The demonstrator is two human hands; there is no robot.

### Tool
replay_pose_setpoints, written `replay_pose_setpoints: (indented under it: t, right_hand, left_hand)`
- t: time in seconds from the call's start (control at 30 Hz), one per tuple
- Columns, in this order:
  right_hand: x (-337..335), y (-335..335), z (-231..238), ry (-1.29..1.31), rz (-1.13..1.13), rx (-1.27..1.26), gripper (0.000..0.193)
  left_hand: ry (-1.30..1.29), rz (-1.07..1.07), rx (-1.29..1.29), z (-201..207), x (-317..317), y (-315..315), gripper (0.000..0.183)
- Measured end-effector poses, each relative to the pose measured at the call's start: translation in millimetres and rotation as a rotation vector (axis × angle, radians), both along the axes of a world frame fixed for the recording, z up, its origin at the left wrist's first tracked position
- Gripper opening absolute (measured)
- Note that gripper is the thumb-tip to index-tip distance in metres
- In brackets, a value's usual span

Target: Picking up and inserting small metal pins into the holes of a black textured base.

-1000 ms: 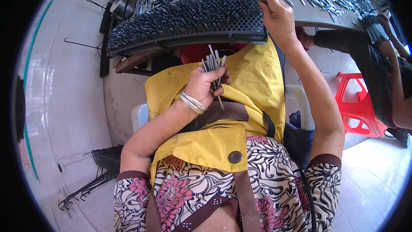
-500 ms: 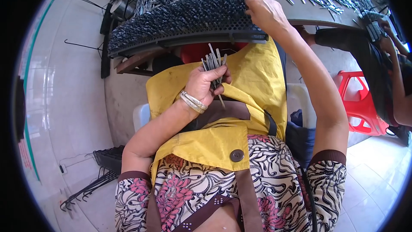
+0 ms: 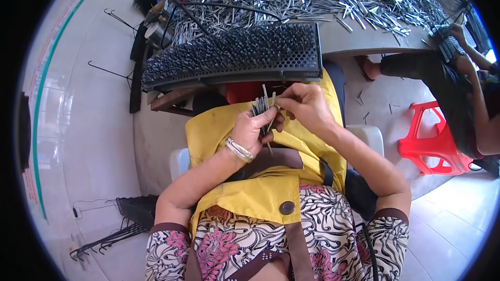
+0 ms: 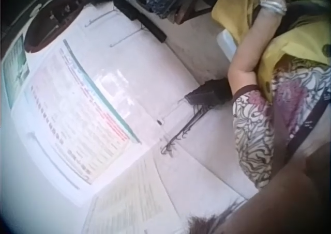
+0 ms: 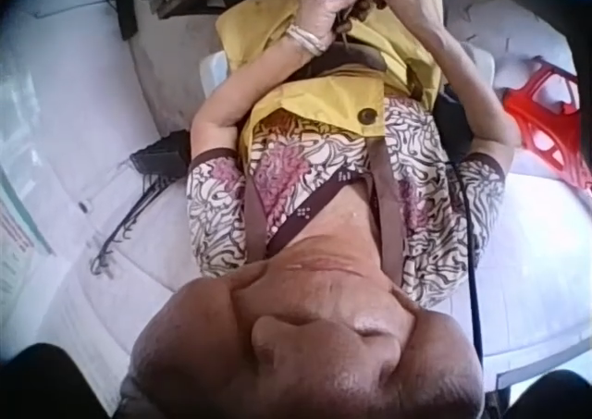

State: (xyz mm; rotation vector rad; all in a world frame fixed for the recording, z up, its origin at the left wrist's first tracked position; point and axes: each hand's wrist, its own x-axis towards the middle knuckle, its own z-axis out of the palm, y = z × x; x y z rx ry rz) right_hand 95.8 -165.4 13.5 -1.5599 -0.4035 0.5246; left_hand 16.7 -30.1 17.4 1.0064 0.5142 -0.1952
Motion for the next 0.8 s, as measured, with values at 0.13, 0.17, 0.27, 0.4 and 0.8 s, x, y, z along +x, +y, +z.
replay_pose_setpoints:
  t: [0.13,0.17,0.27,0.4,0.8]
  right_hand:
    - [1,-2,4,0.080,-0.063,0.070,0.009]
    - [9,-6,6,-0.007,-0.121,0.083,0.007]
    - [42,-18,12,-0.370,-0.363,-0.062,0.006]
    - [83,-29,7,-0.499,-0.536,0.024,0.006]
    - [118,-16,-7,-1.080,-0.447,-0.191,0.007]
  left_hand:
    - [-0.008,0.003,0.002,-3,2,4,0.015]
    - [-0.008,0.004,-0.005,-7,1,7,0.015]
    - [0.008,-0.020,-0.005,-9,1,15,0.013]
    - [0.030,-0.205,-0.002,-14,1,21,0.011]
    - [0.093,-0.508,-0.204,-39,-11,16,0.017]
